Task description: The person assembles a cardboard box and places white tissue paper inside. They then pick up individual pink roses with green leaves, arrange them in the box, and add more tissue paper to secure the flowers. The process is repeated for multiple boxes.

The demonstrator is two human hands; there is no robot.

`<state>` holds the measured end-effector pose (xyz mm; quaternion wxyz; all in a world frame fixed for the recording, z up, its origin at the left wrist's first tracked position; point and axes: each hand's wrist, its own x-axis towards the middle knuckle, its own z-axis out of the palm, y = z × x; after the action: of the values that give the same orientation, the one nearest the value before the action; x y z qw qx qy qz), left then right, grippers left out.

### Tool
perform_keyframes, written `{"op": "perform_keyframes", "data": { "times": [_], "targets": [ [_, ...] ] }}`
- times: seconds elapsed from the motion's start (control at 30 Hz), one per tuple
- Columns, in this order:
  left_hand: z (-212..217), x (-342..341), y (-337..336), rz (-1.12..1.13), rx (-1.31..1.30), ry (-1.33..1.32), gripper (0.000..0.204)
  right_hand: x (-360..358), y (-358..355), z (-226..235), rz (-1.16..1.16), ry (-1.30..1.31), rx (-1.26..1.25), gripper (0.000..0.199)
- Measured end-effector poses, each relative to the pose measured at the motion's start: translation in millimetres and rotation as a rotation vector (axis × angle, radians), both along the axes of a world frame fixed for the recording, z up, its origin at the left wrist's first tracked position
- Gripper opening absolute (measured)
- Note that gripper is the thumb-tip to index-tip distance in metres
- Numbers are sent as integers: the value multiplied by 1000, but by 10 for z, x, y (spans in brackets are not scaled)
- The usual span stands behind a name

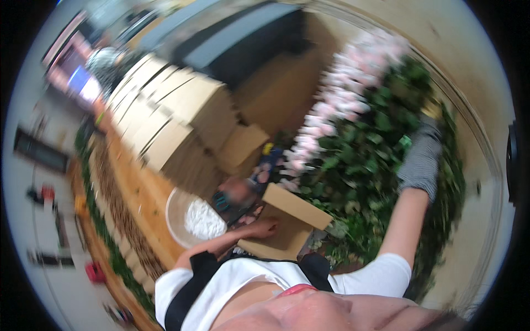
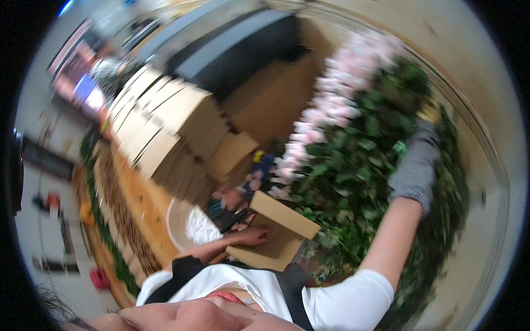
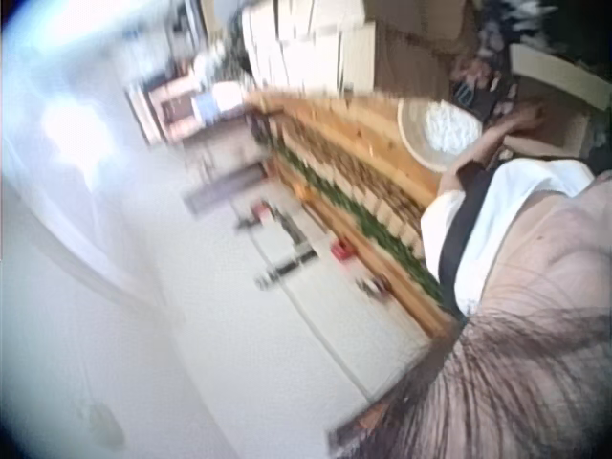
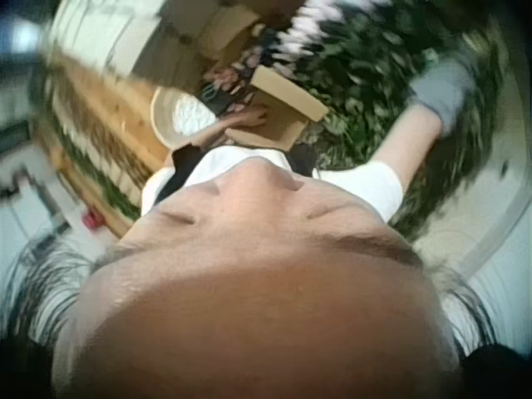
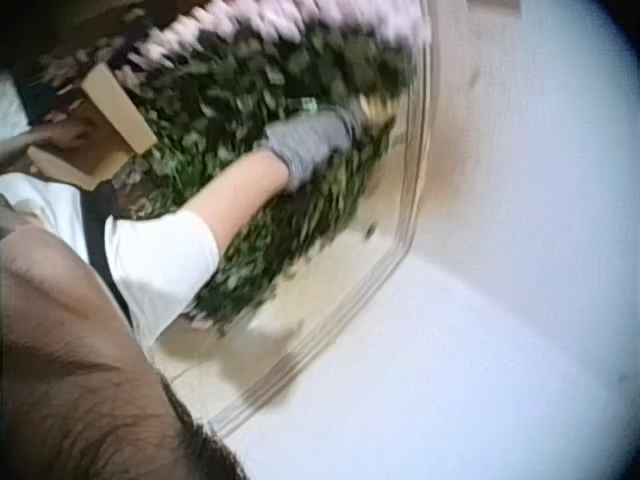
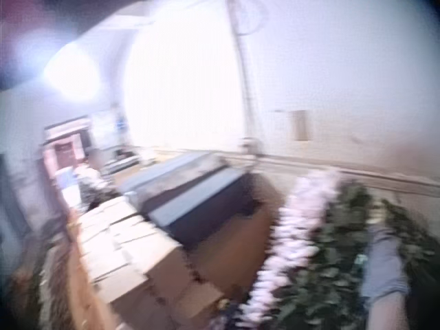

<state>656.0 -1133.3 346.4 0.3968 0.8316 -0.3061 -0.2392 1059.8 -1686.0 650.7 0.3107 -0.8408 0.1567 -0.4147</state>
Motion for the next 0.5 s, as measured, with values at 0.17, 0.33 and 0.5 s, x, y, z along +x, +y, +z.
{"op": "perform_keyframes", "data": {
  "times": [0.17, 0.33, 0.5],
  "targets": [
    [369, 14, -10, 9, 120, 126, 22, -180, -206, 54, -200, 98, -54, 36],
    [430, 114, -50, -28, 84, 109, 18, -100, -223, 106, -333, -36, -243, 25],
    [-59, 8, 84, 5, 18, 87, 20, -195, -189, -25, -188, 49, -34, 36]
  ]
}}
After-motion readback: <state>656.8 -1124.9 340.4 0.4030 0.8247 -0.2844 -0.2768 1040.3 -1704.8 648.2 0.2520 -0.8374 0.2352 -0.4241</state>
